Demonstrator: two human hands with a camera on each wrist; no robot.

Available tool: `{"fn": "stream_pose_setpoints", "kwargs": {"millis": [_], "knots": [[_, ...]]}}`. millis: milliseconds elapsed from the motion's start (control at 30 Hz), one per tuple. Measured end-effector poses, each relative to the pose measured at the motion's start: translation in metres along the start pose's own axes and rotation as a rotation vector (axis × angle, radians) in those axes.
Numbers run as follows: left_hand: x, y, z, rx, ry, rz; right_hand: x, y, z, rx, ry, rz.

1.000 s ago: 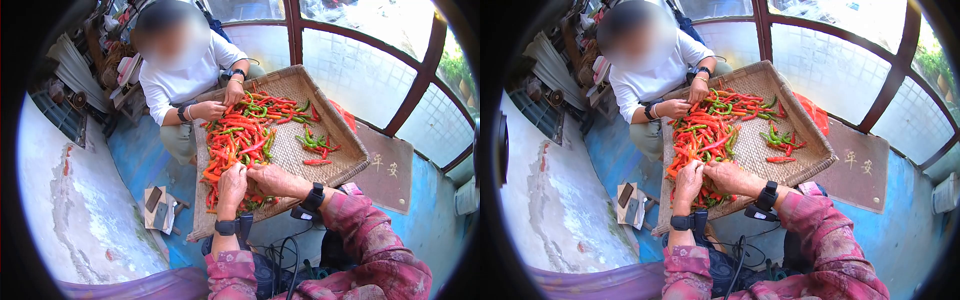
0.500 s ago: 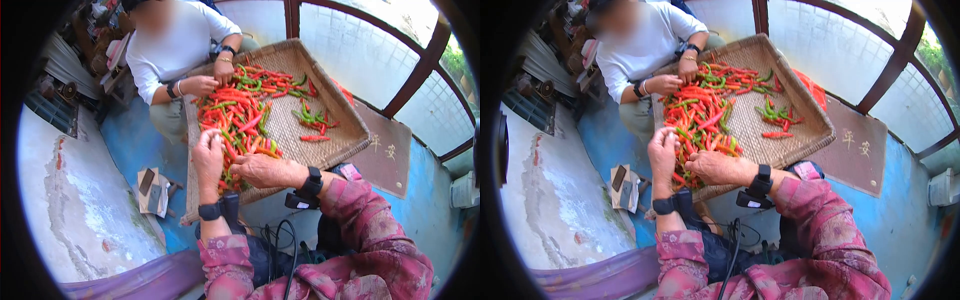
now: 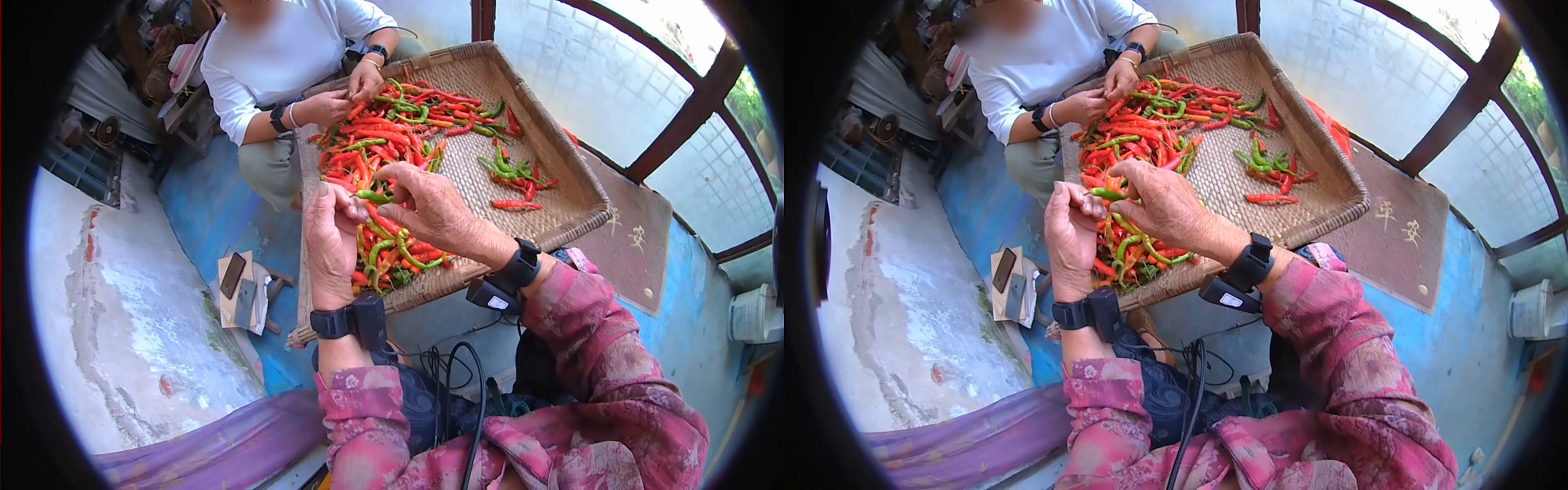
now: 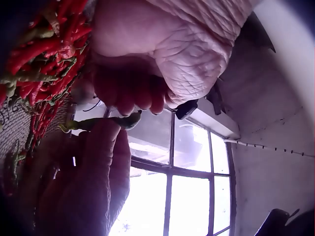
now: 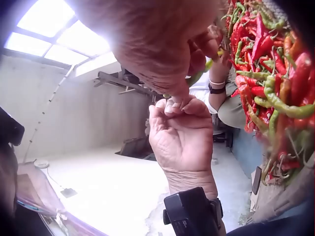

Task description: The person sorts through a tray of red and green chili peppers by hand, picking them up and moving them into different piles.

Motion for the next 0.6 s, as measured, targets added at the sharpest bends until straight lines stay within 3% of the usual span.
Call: {"fn": "stream_pose_setpoints", "kwargs": {"millis": [167,233,267,300,400,433,500,567,600], "knots": [[-0.003,0.009,-0.008,0.066,0.106,0.043,0.004,-0.013,0.002,-0.188,-0.023,0.199],[-0.002,0.006,-0.011,0.146,-0.054,0.022,0.013,-0.020,0.018,-0.369,-0.013,0.110],[-0.002,0.007,-0.009,0.211,-0.098,0.018,0.018,-0.026,0.028,-0.545,-0.021,-0.089],[-0.003,0.011,-0.005,0.213,-0.100,0.025,0.022,-0.037,0.039,-0.608,-0.099,-0.075],[-0.004,0.023,0.004,1.043,0.291,0.006,0.027,-0.055,0.070,-0.834,-0.091,-0.256],[-0.009,0.024,0.004,1.043,0.292,0.008,0.027,-0.063,0.078,-0.923,-0.085,-0.300],[-0.017,0.031,-0.005,1.390,0.597,0.098,0.021,-0.070,0.085,-0.881,-0.126,-0.261],[-0.024,0.042,-0.007,1.599,0.700,-0.062,0.019,-0.058,0.084,-0.767,-0.138,-0.241],[-0.026,0.046,-0.010,1.644,0.731,0.007,0.018,-0.057,0.079,-0.741,-0.110,-0.239]]}}
Point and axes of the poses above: each hand's wrist, its own x-axis towards the middle knuckle, its own z-axis out of the back of the hand, y = z × x, the point moved 2 cm from there along x, towards the middle knuckle, and after that the axes turned 13 degrees about -z, right-handed, at the moved point
